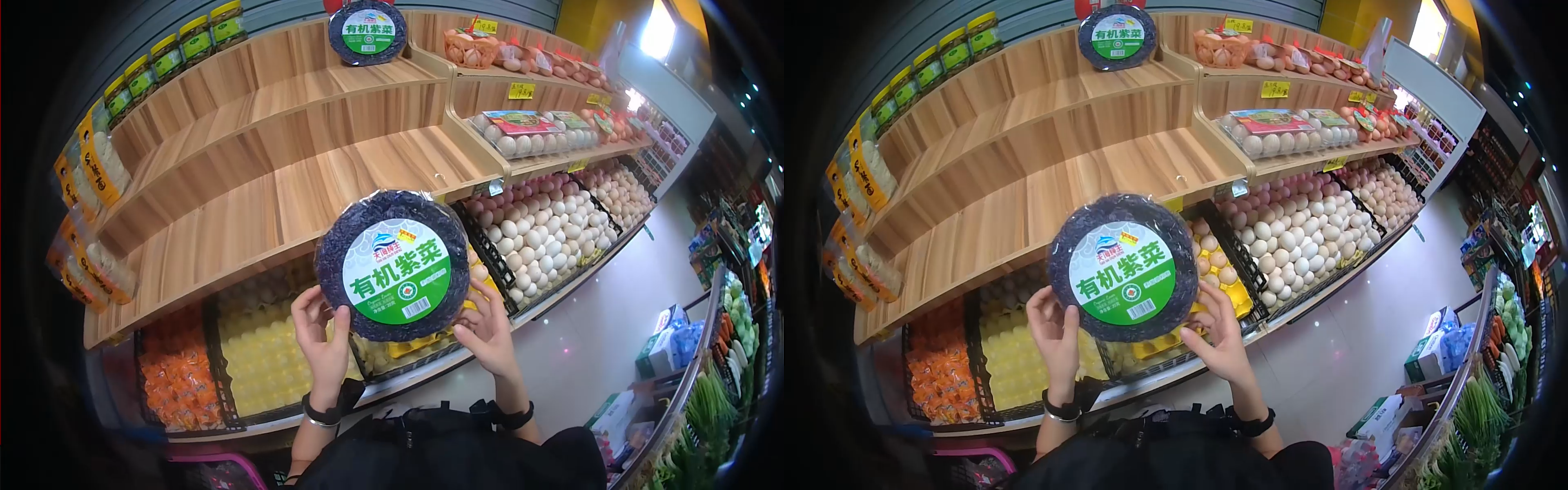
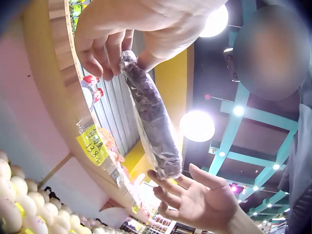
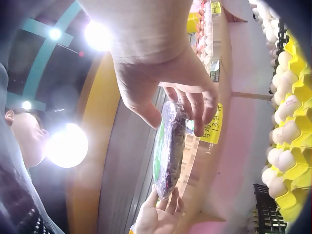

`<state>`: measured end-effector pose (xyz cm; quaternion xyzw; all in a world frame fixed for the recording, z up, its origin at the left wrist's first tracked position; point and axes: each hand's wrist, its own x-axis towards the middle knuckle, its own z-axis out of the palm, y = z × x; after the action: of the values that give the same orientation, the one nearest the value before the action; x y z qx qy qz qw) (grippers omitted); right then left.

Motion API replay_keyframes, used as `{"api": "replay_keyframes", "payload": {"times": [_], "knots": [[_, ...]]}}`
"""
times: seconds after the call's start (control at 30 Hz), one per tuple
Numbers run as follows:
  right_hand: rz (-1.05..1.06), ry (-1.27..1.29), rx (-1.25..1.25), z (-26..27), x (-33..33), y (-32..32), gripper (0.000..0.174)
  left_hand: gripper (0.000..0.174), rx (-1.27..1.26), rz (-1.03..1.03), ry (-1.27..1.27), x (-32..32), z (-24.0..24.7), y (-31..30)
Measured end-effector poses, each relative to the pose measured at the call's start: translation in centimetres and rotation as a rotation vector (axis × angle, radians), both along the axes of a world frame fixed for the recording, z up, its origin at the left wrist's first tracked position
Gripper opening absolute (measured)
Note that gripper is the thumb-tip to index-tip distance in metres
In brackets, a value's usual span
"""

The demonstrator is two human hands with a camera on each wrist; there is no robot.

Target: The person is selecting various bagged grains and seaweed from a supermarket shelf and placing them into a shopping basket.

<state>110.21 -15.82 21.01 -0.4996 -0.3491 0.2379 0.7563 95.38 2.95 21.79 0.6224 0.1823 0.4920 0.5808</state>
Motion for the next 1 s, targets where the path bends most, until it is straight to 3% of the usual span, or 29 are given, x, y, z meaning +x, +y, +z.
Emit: {"api": "replay_keyframes", "payload": {"times": [0.17, 0.33, 0.4, 0.6, 0.67, 1.0], "knots": [[-0.001, -0.095, 0.075, 1.4, 1.1, 2.9, 0.074, 0.057, 0.141, -0.04, -0.034, 1.4, 1.4, 2.4], [0.054, -0.191, 0.077, 2.9, 3.7, 3.9, 0.079, 0.066, 0.201, -0.109, 0.09, 1.9, 3.5, 4.7], [0.09, -0.181, 0.064, 4.2, 5.1, 3.8, 0.074, 0.068, 0.351, -0.13, 0.169, 2.8, 5.2, 5.0], [0.311, -0.372, -0.027, 5.9, 13.3, 2.9, 0.057, 0.059, 0.368, -0.126, 0.304, 6.8, 9.8, 4.8], [0.358, -0.381, -0.03, 6.3, 15.8, 2.8, 0.056, 0.056, 0.576, -0.011, 0.308, 9.2, 10.7, 4.9], [0.503, -0.211, -0.052, 9.4, 27.6, 11.0, 0.057, 0.06, 0.432, -0.123, 0.322, 19.1, 16.1, 9.4]]}}
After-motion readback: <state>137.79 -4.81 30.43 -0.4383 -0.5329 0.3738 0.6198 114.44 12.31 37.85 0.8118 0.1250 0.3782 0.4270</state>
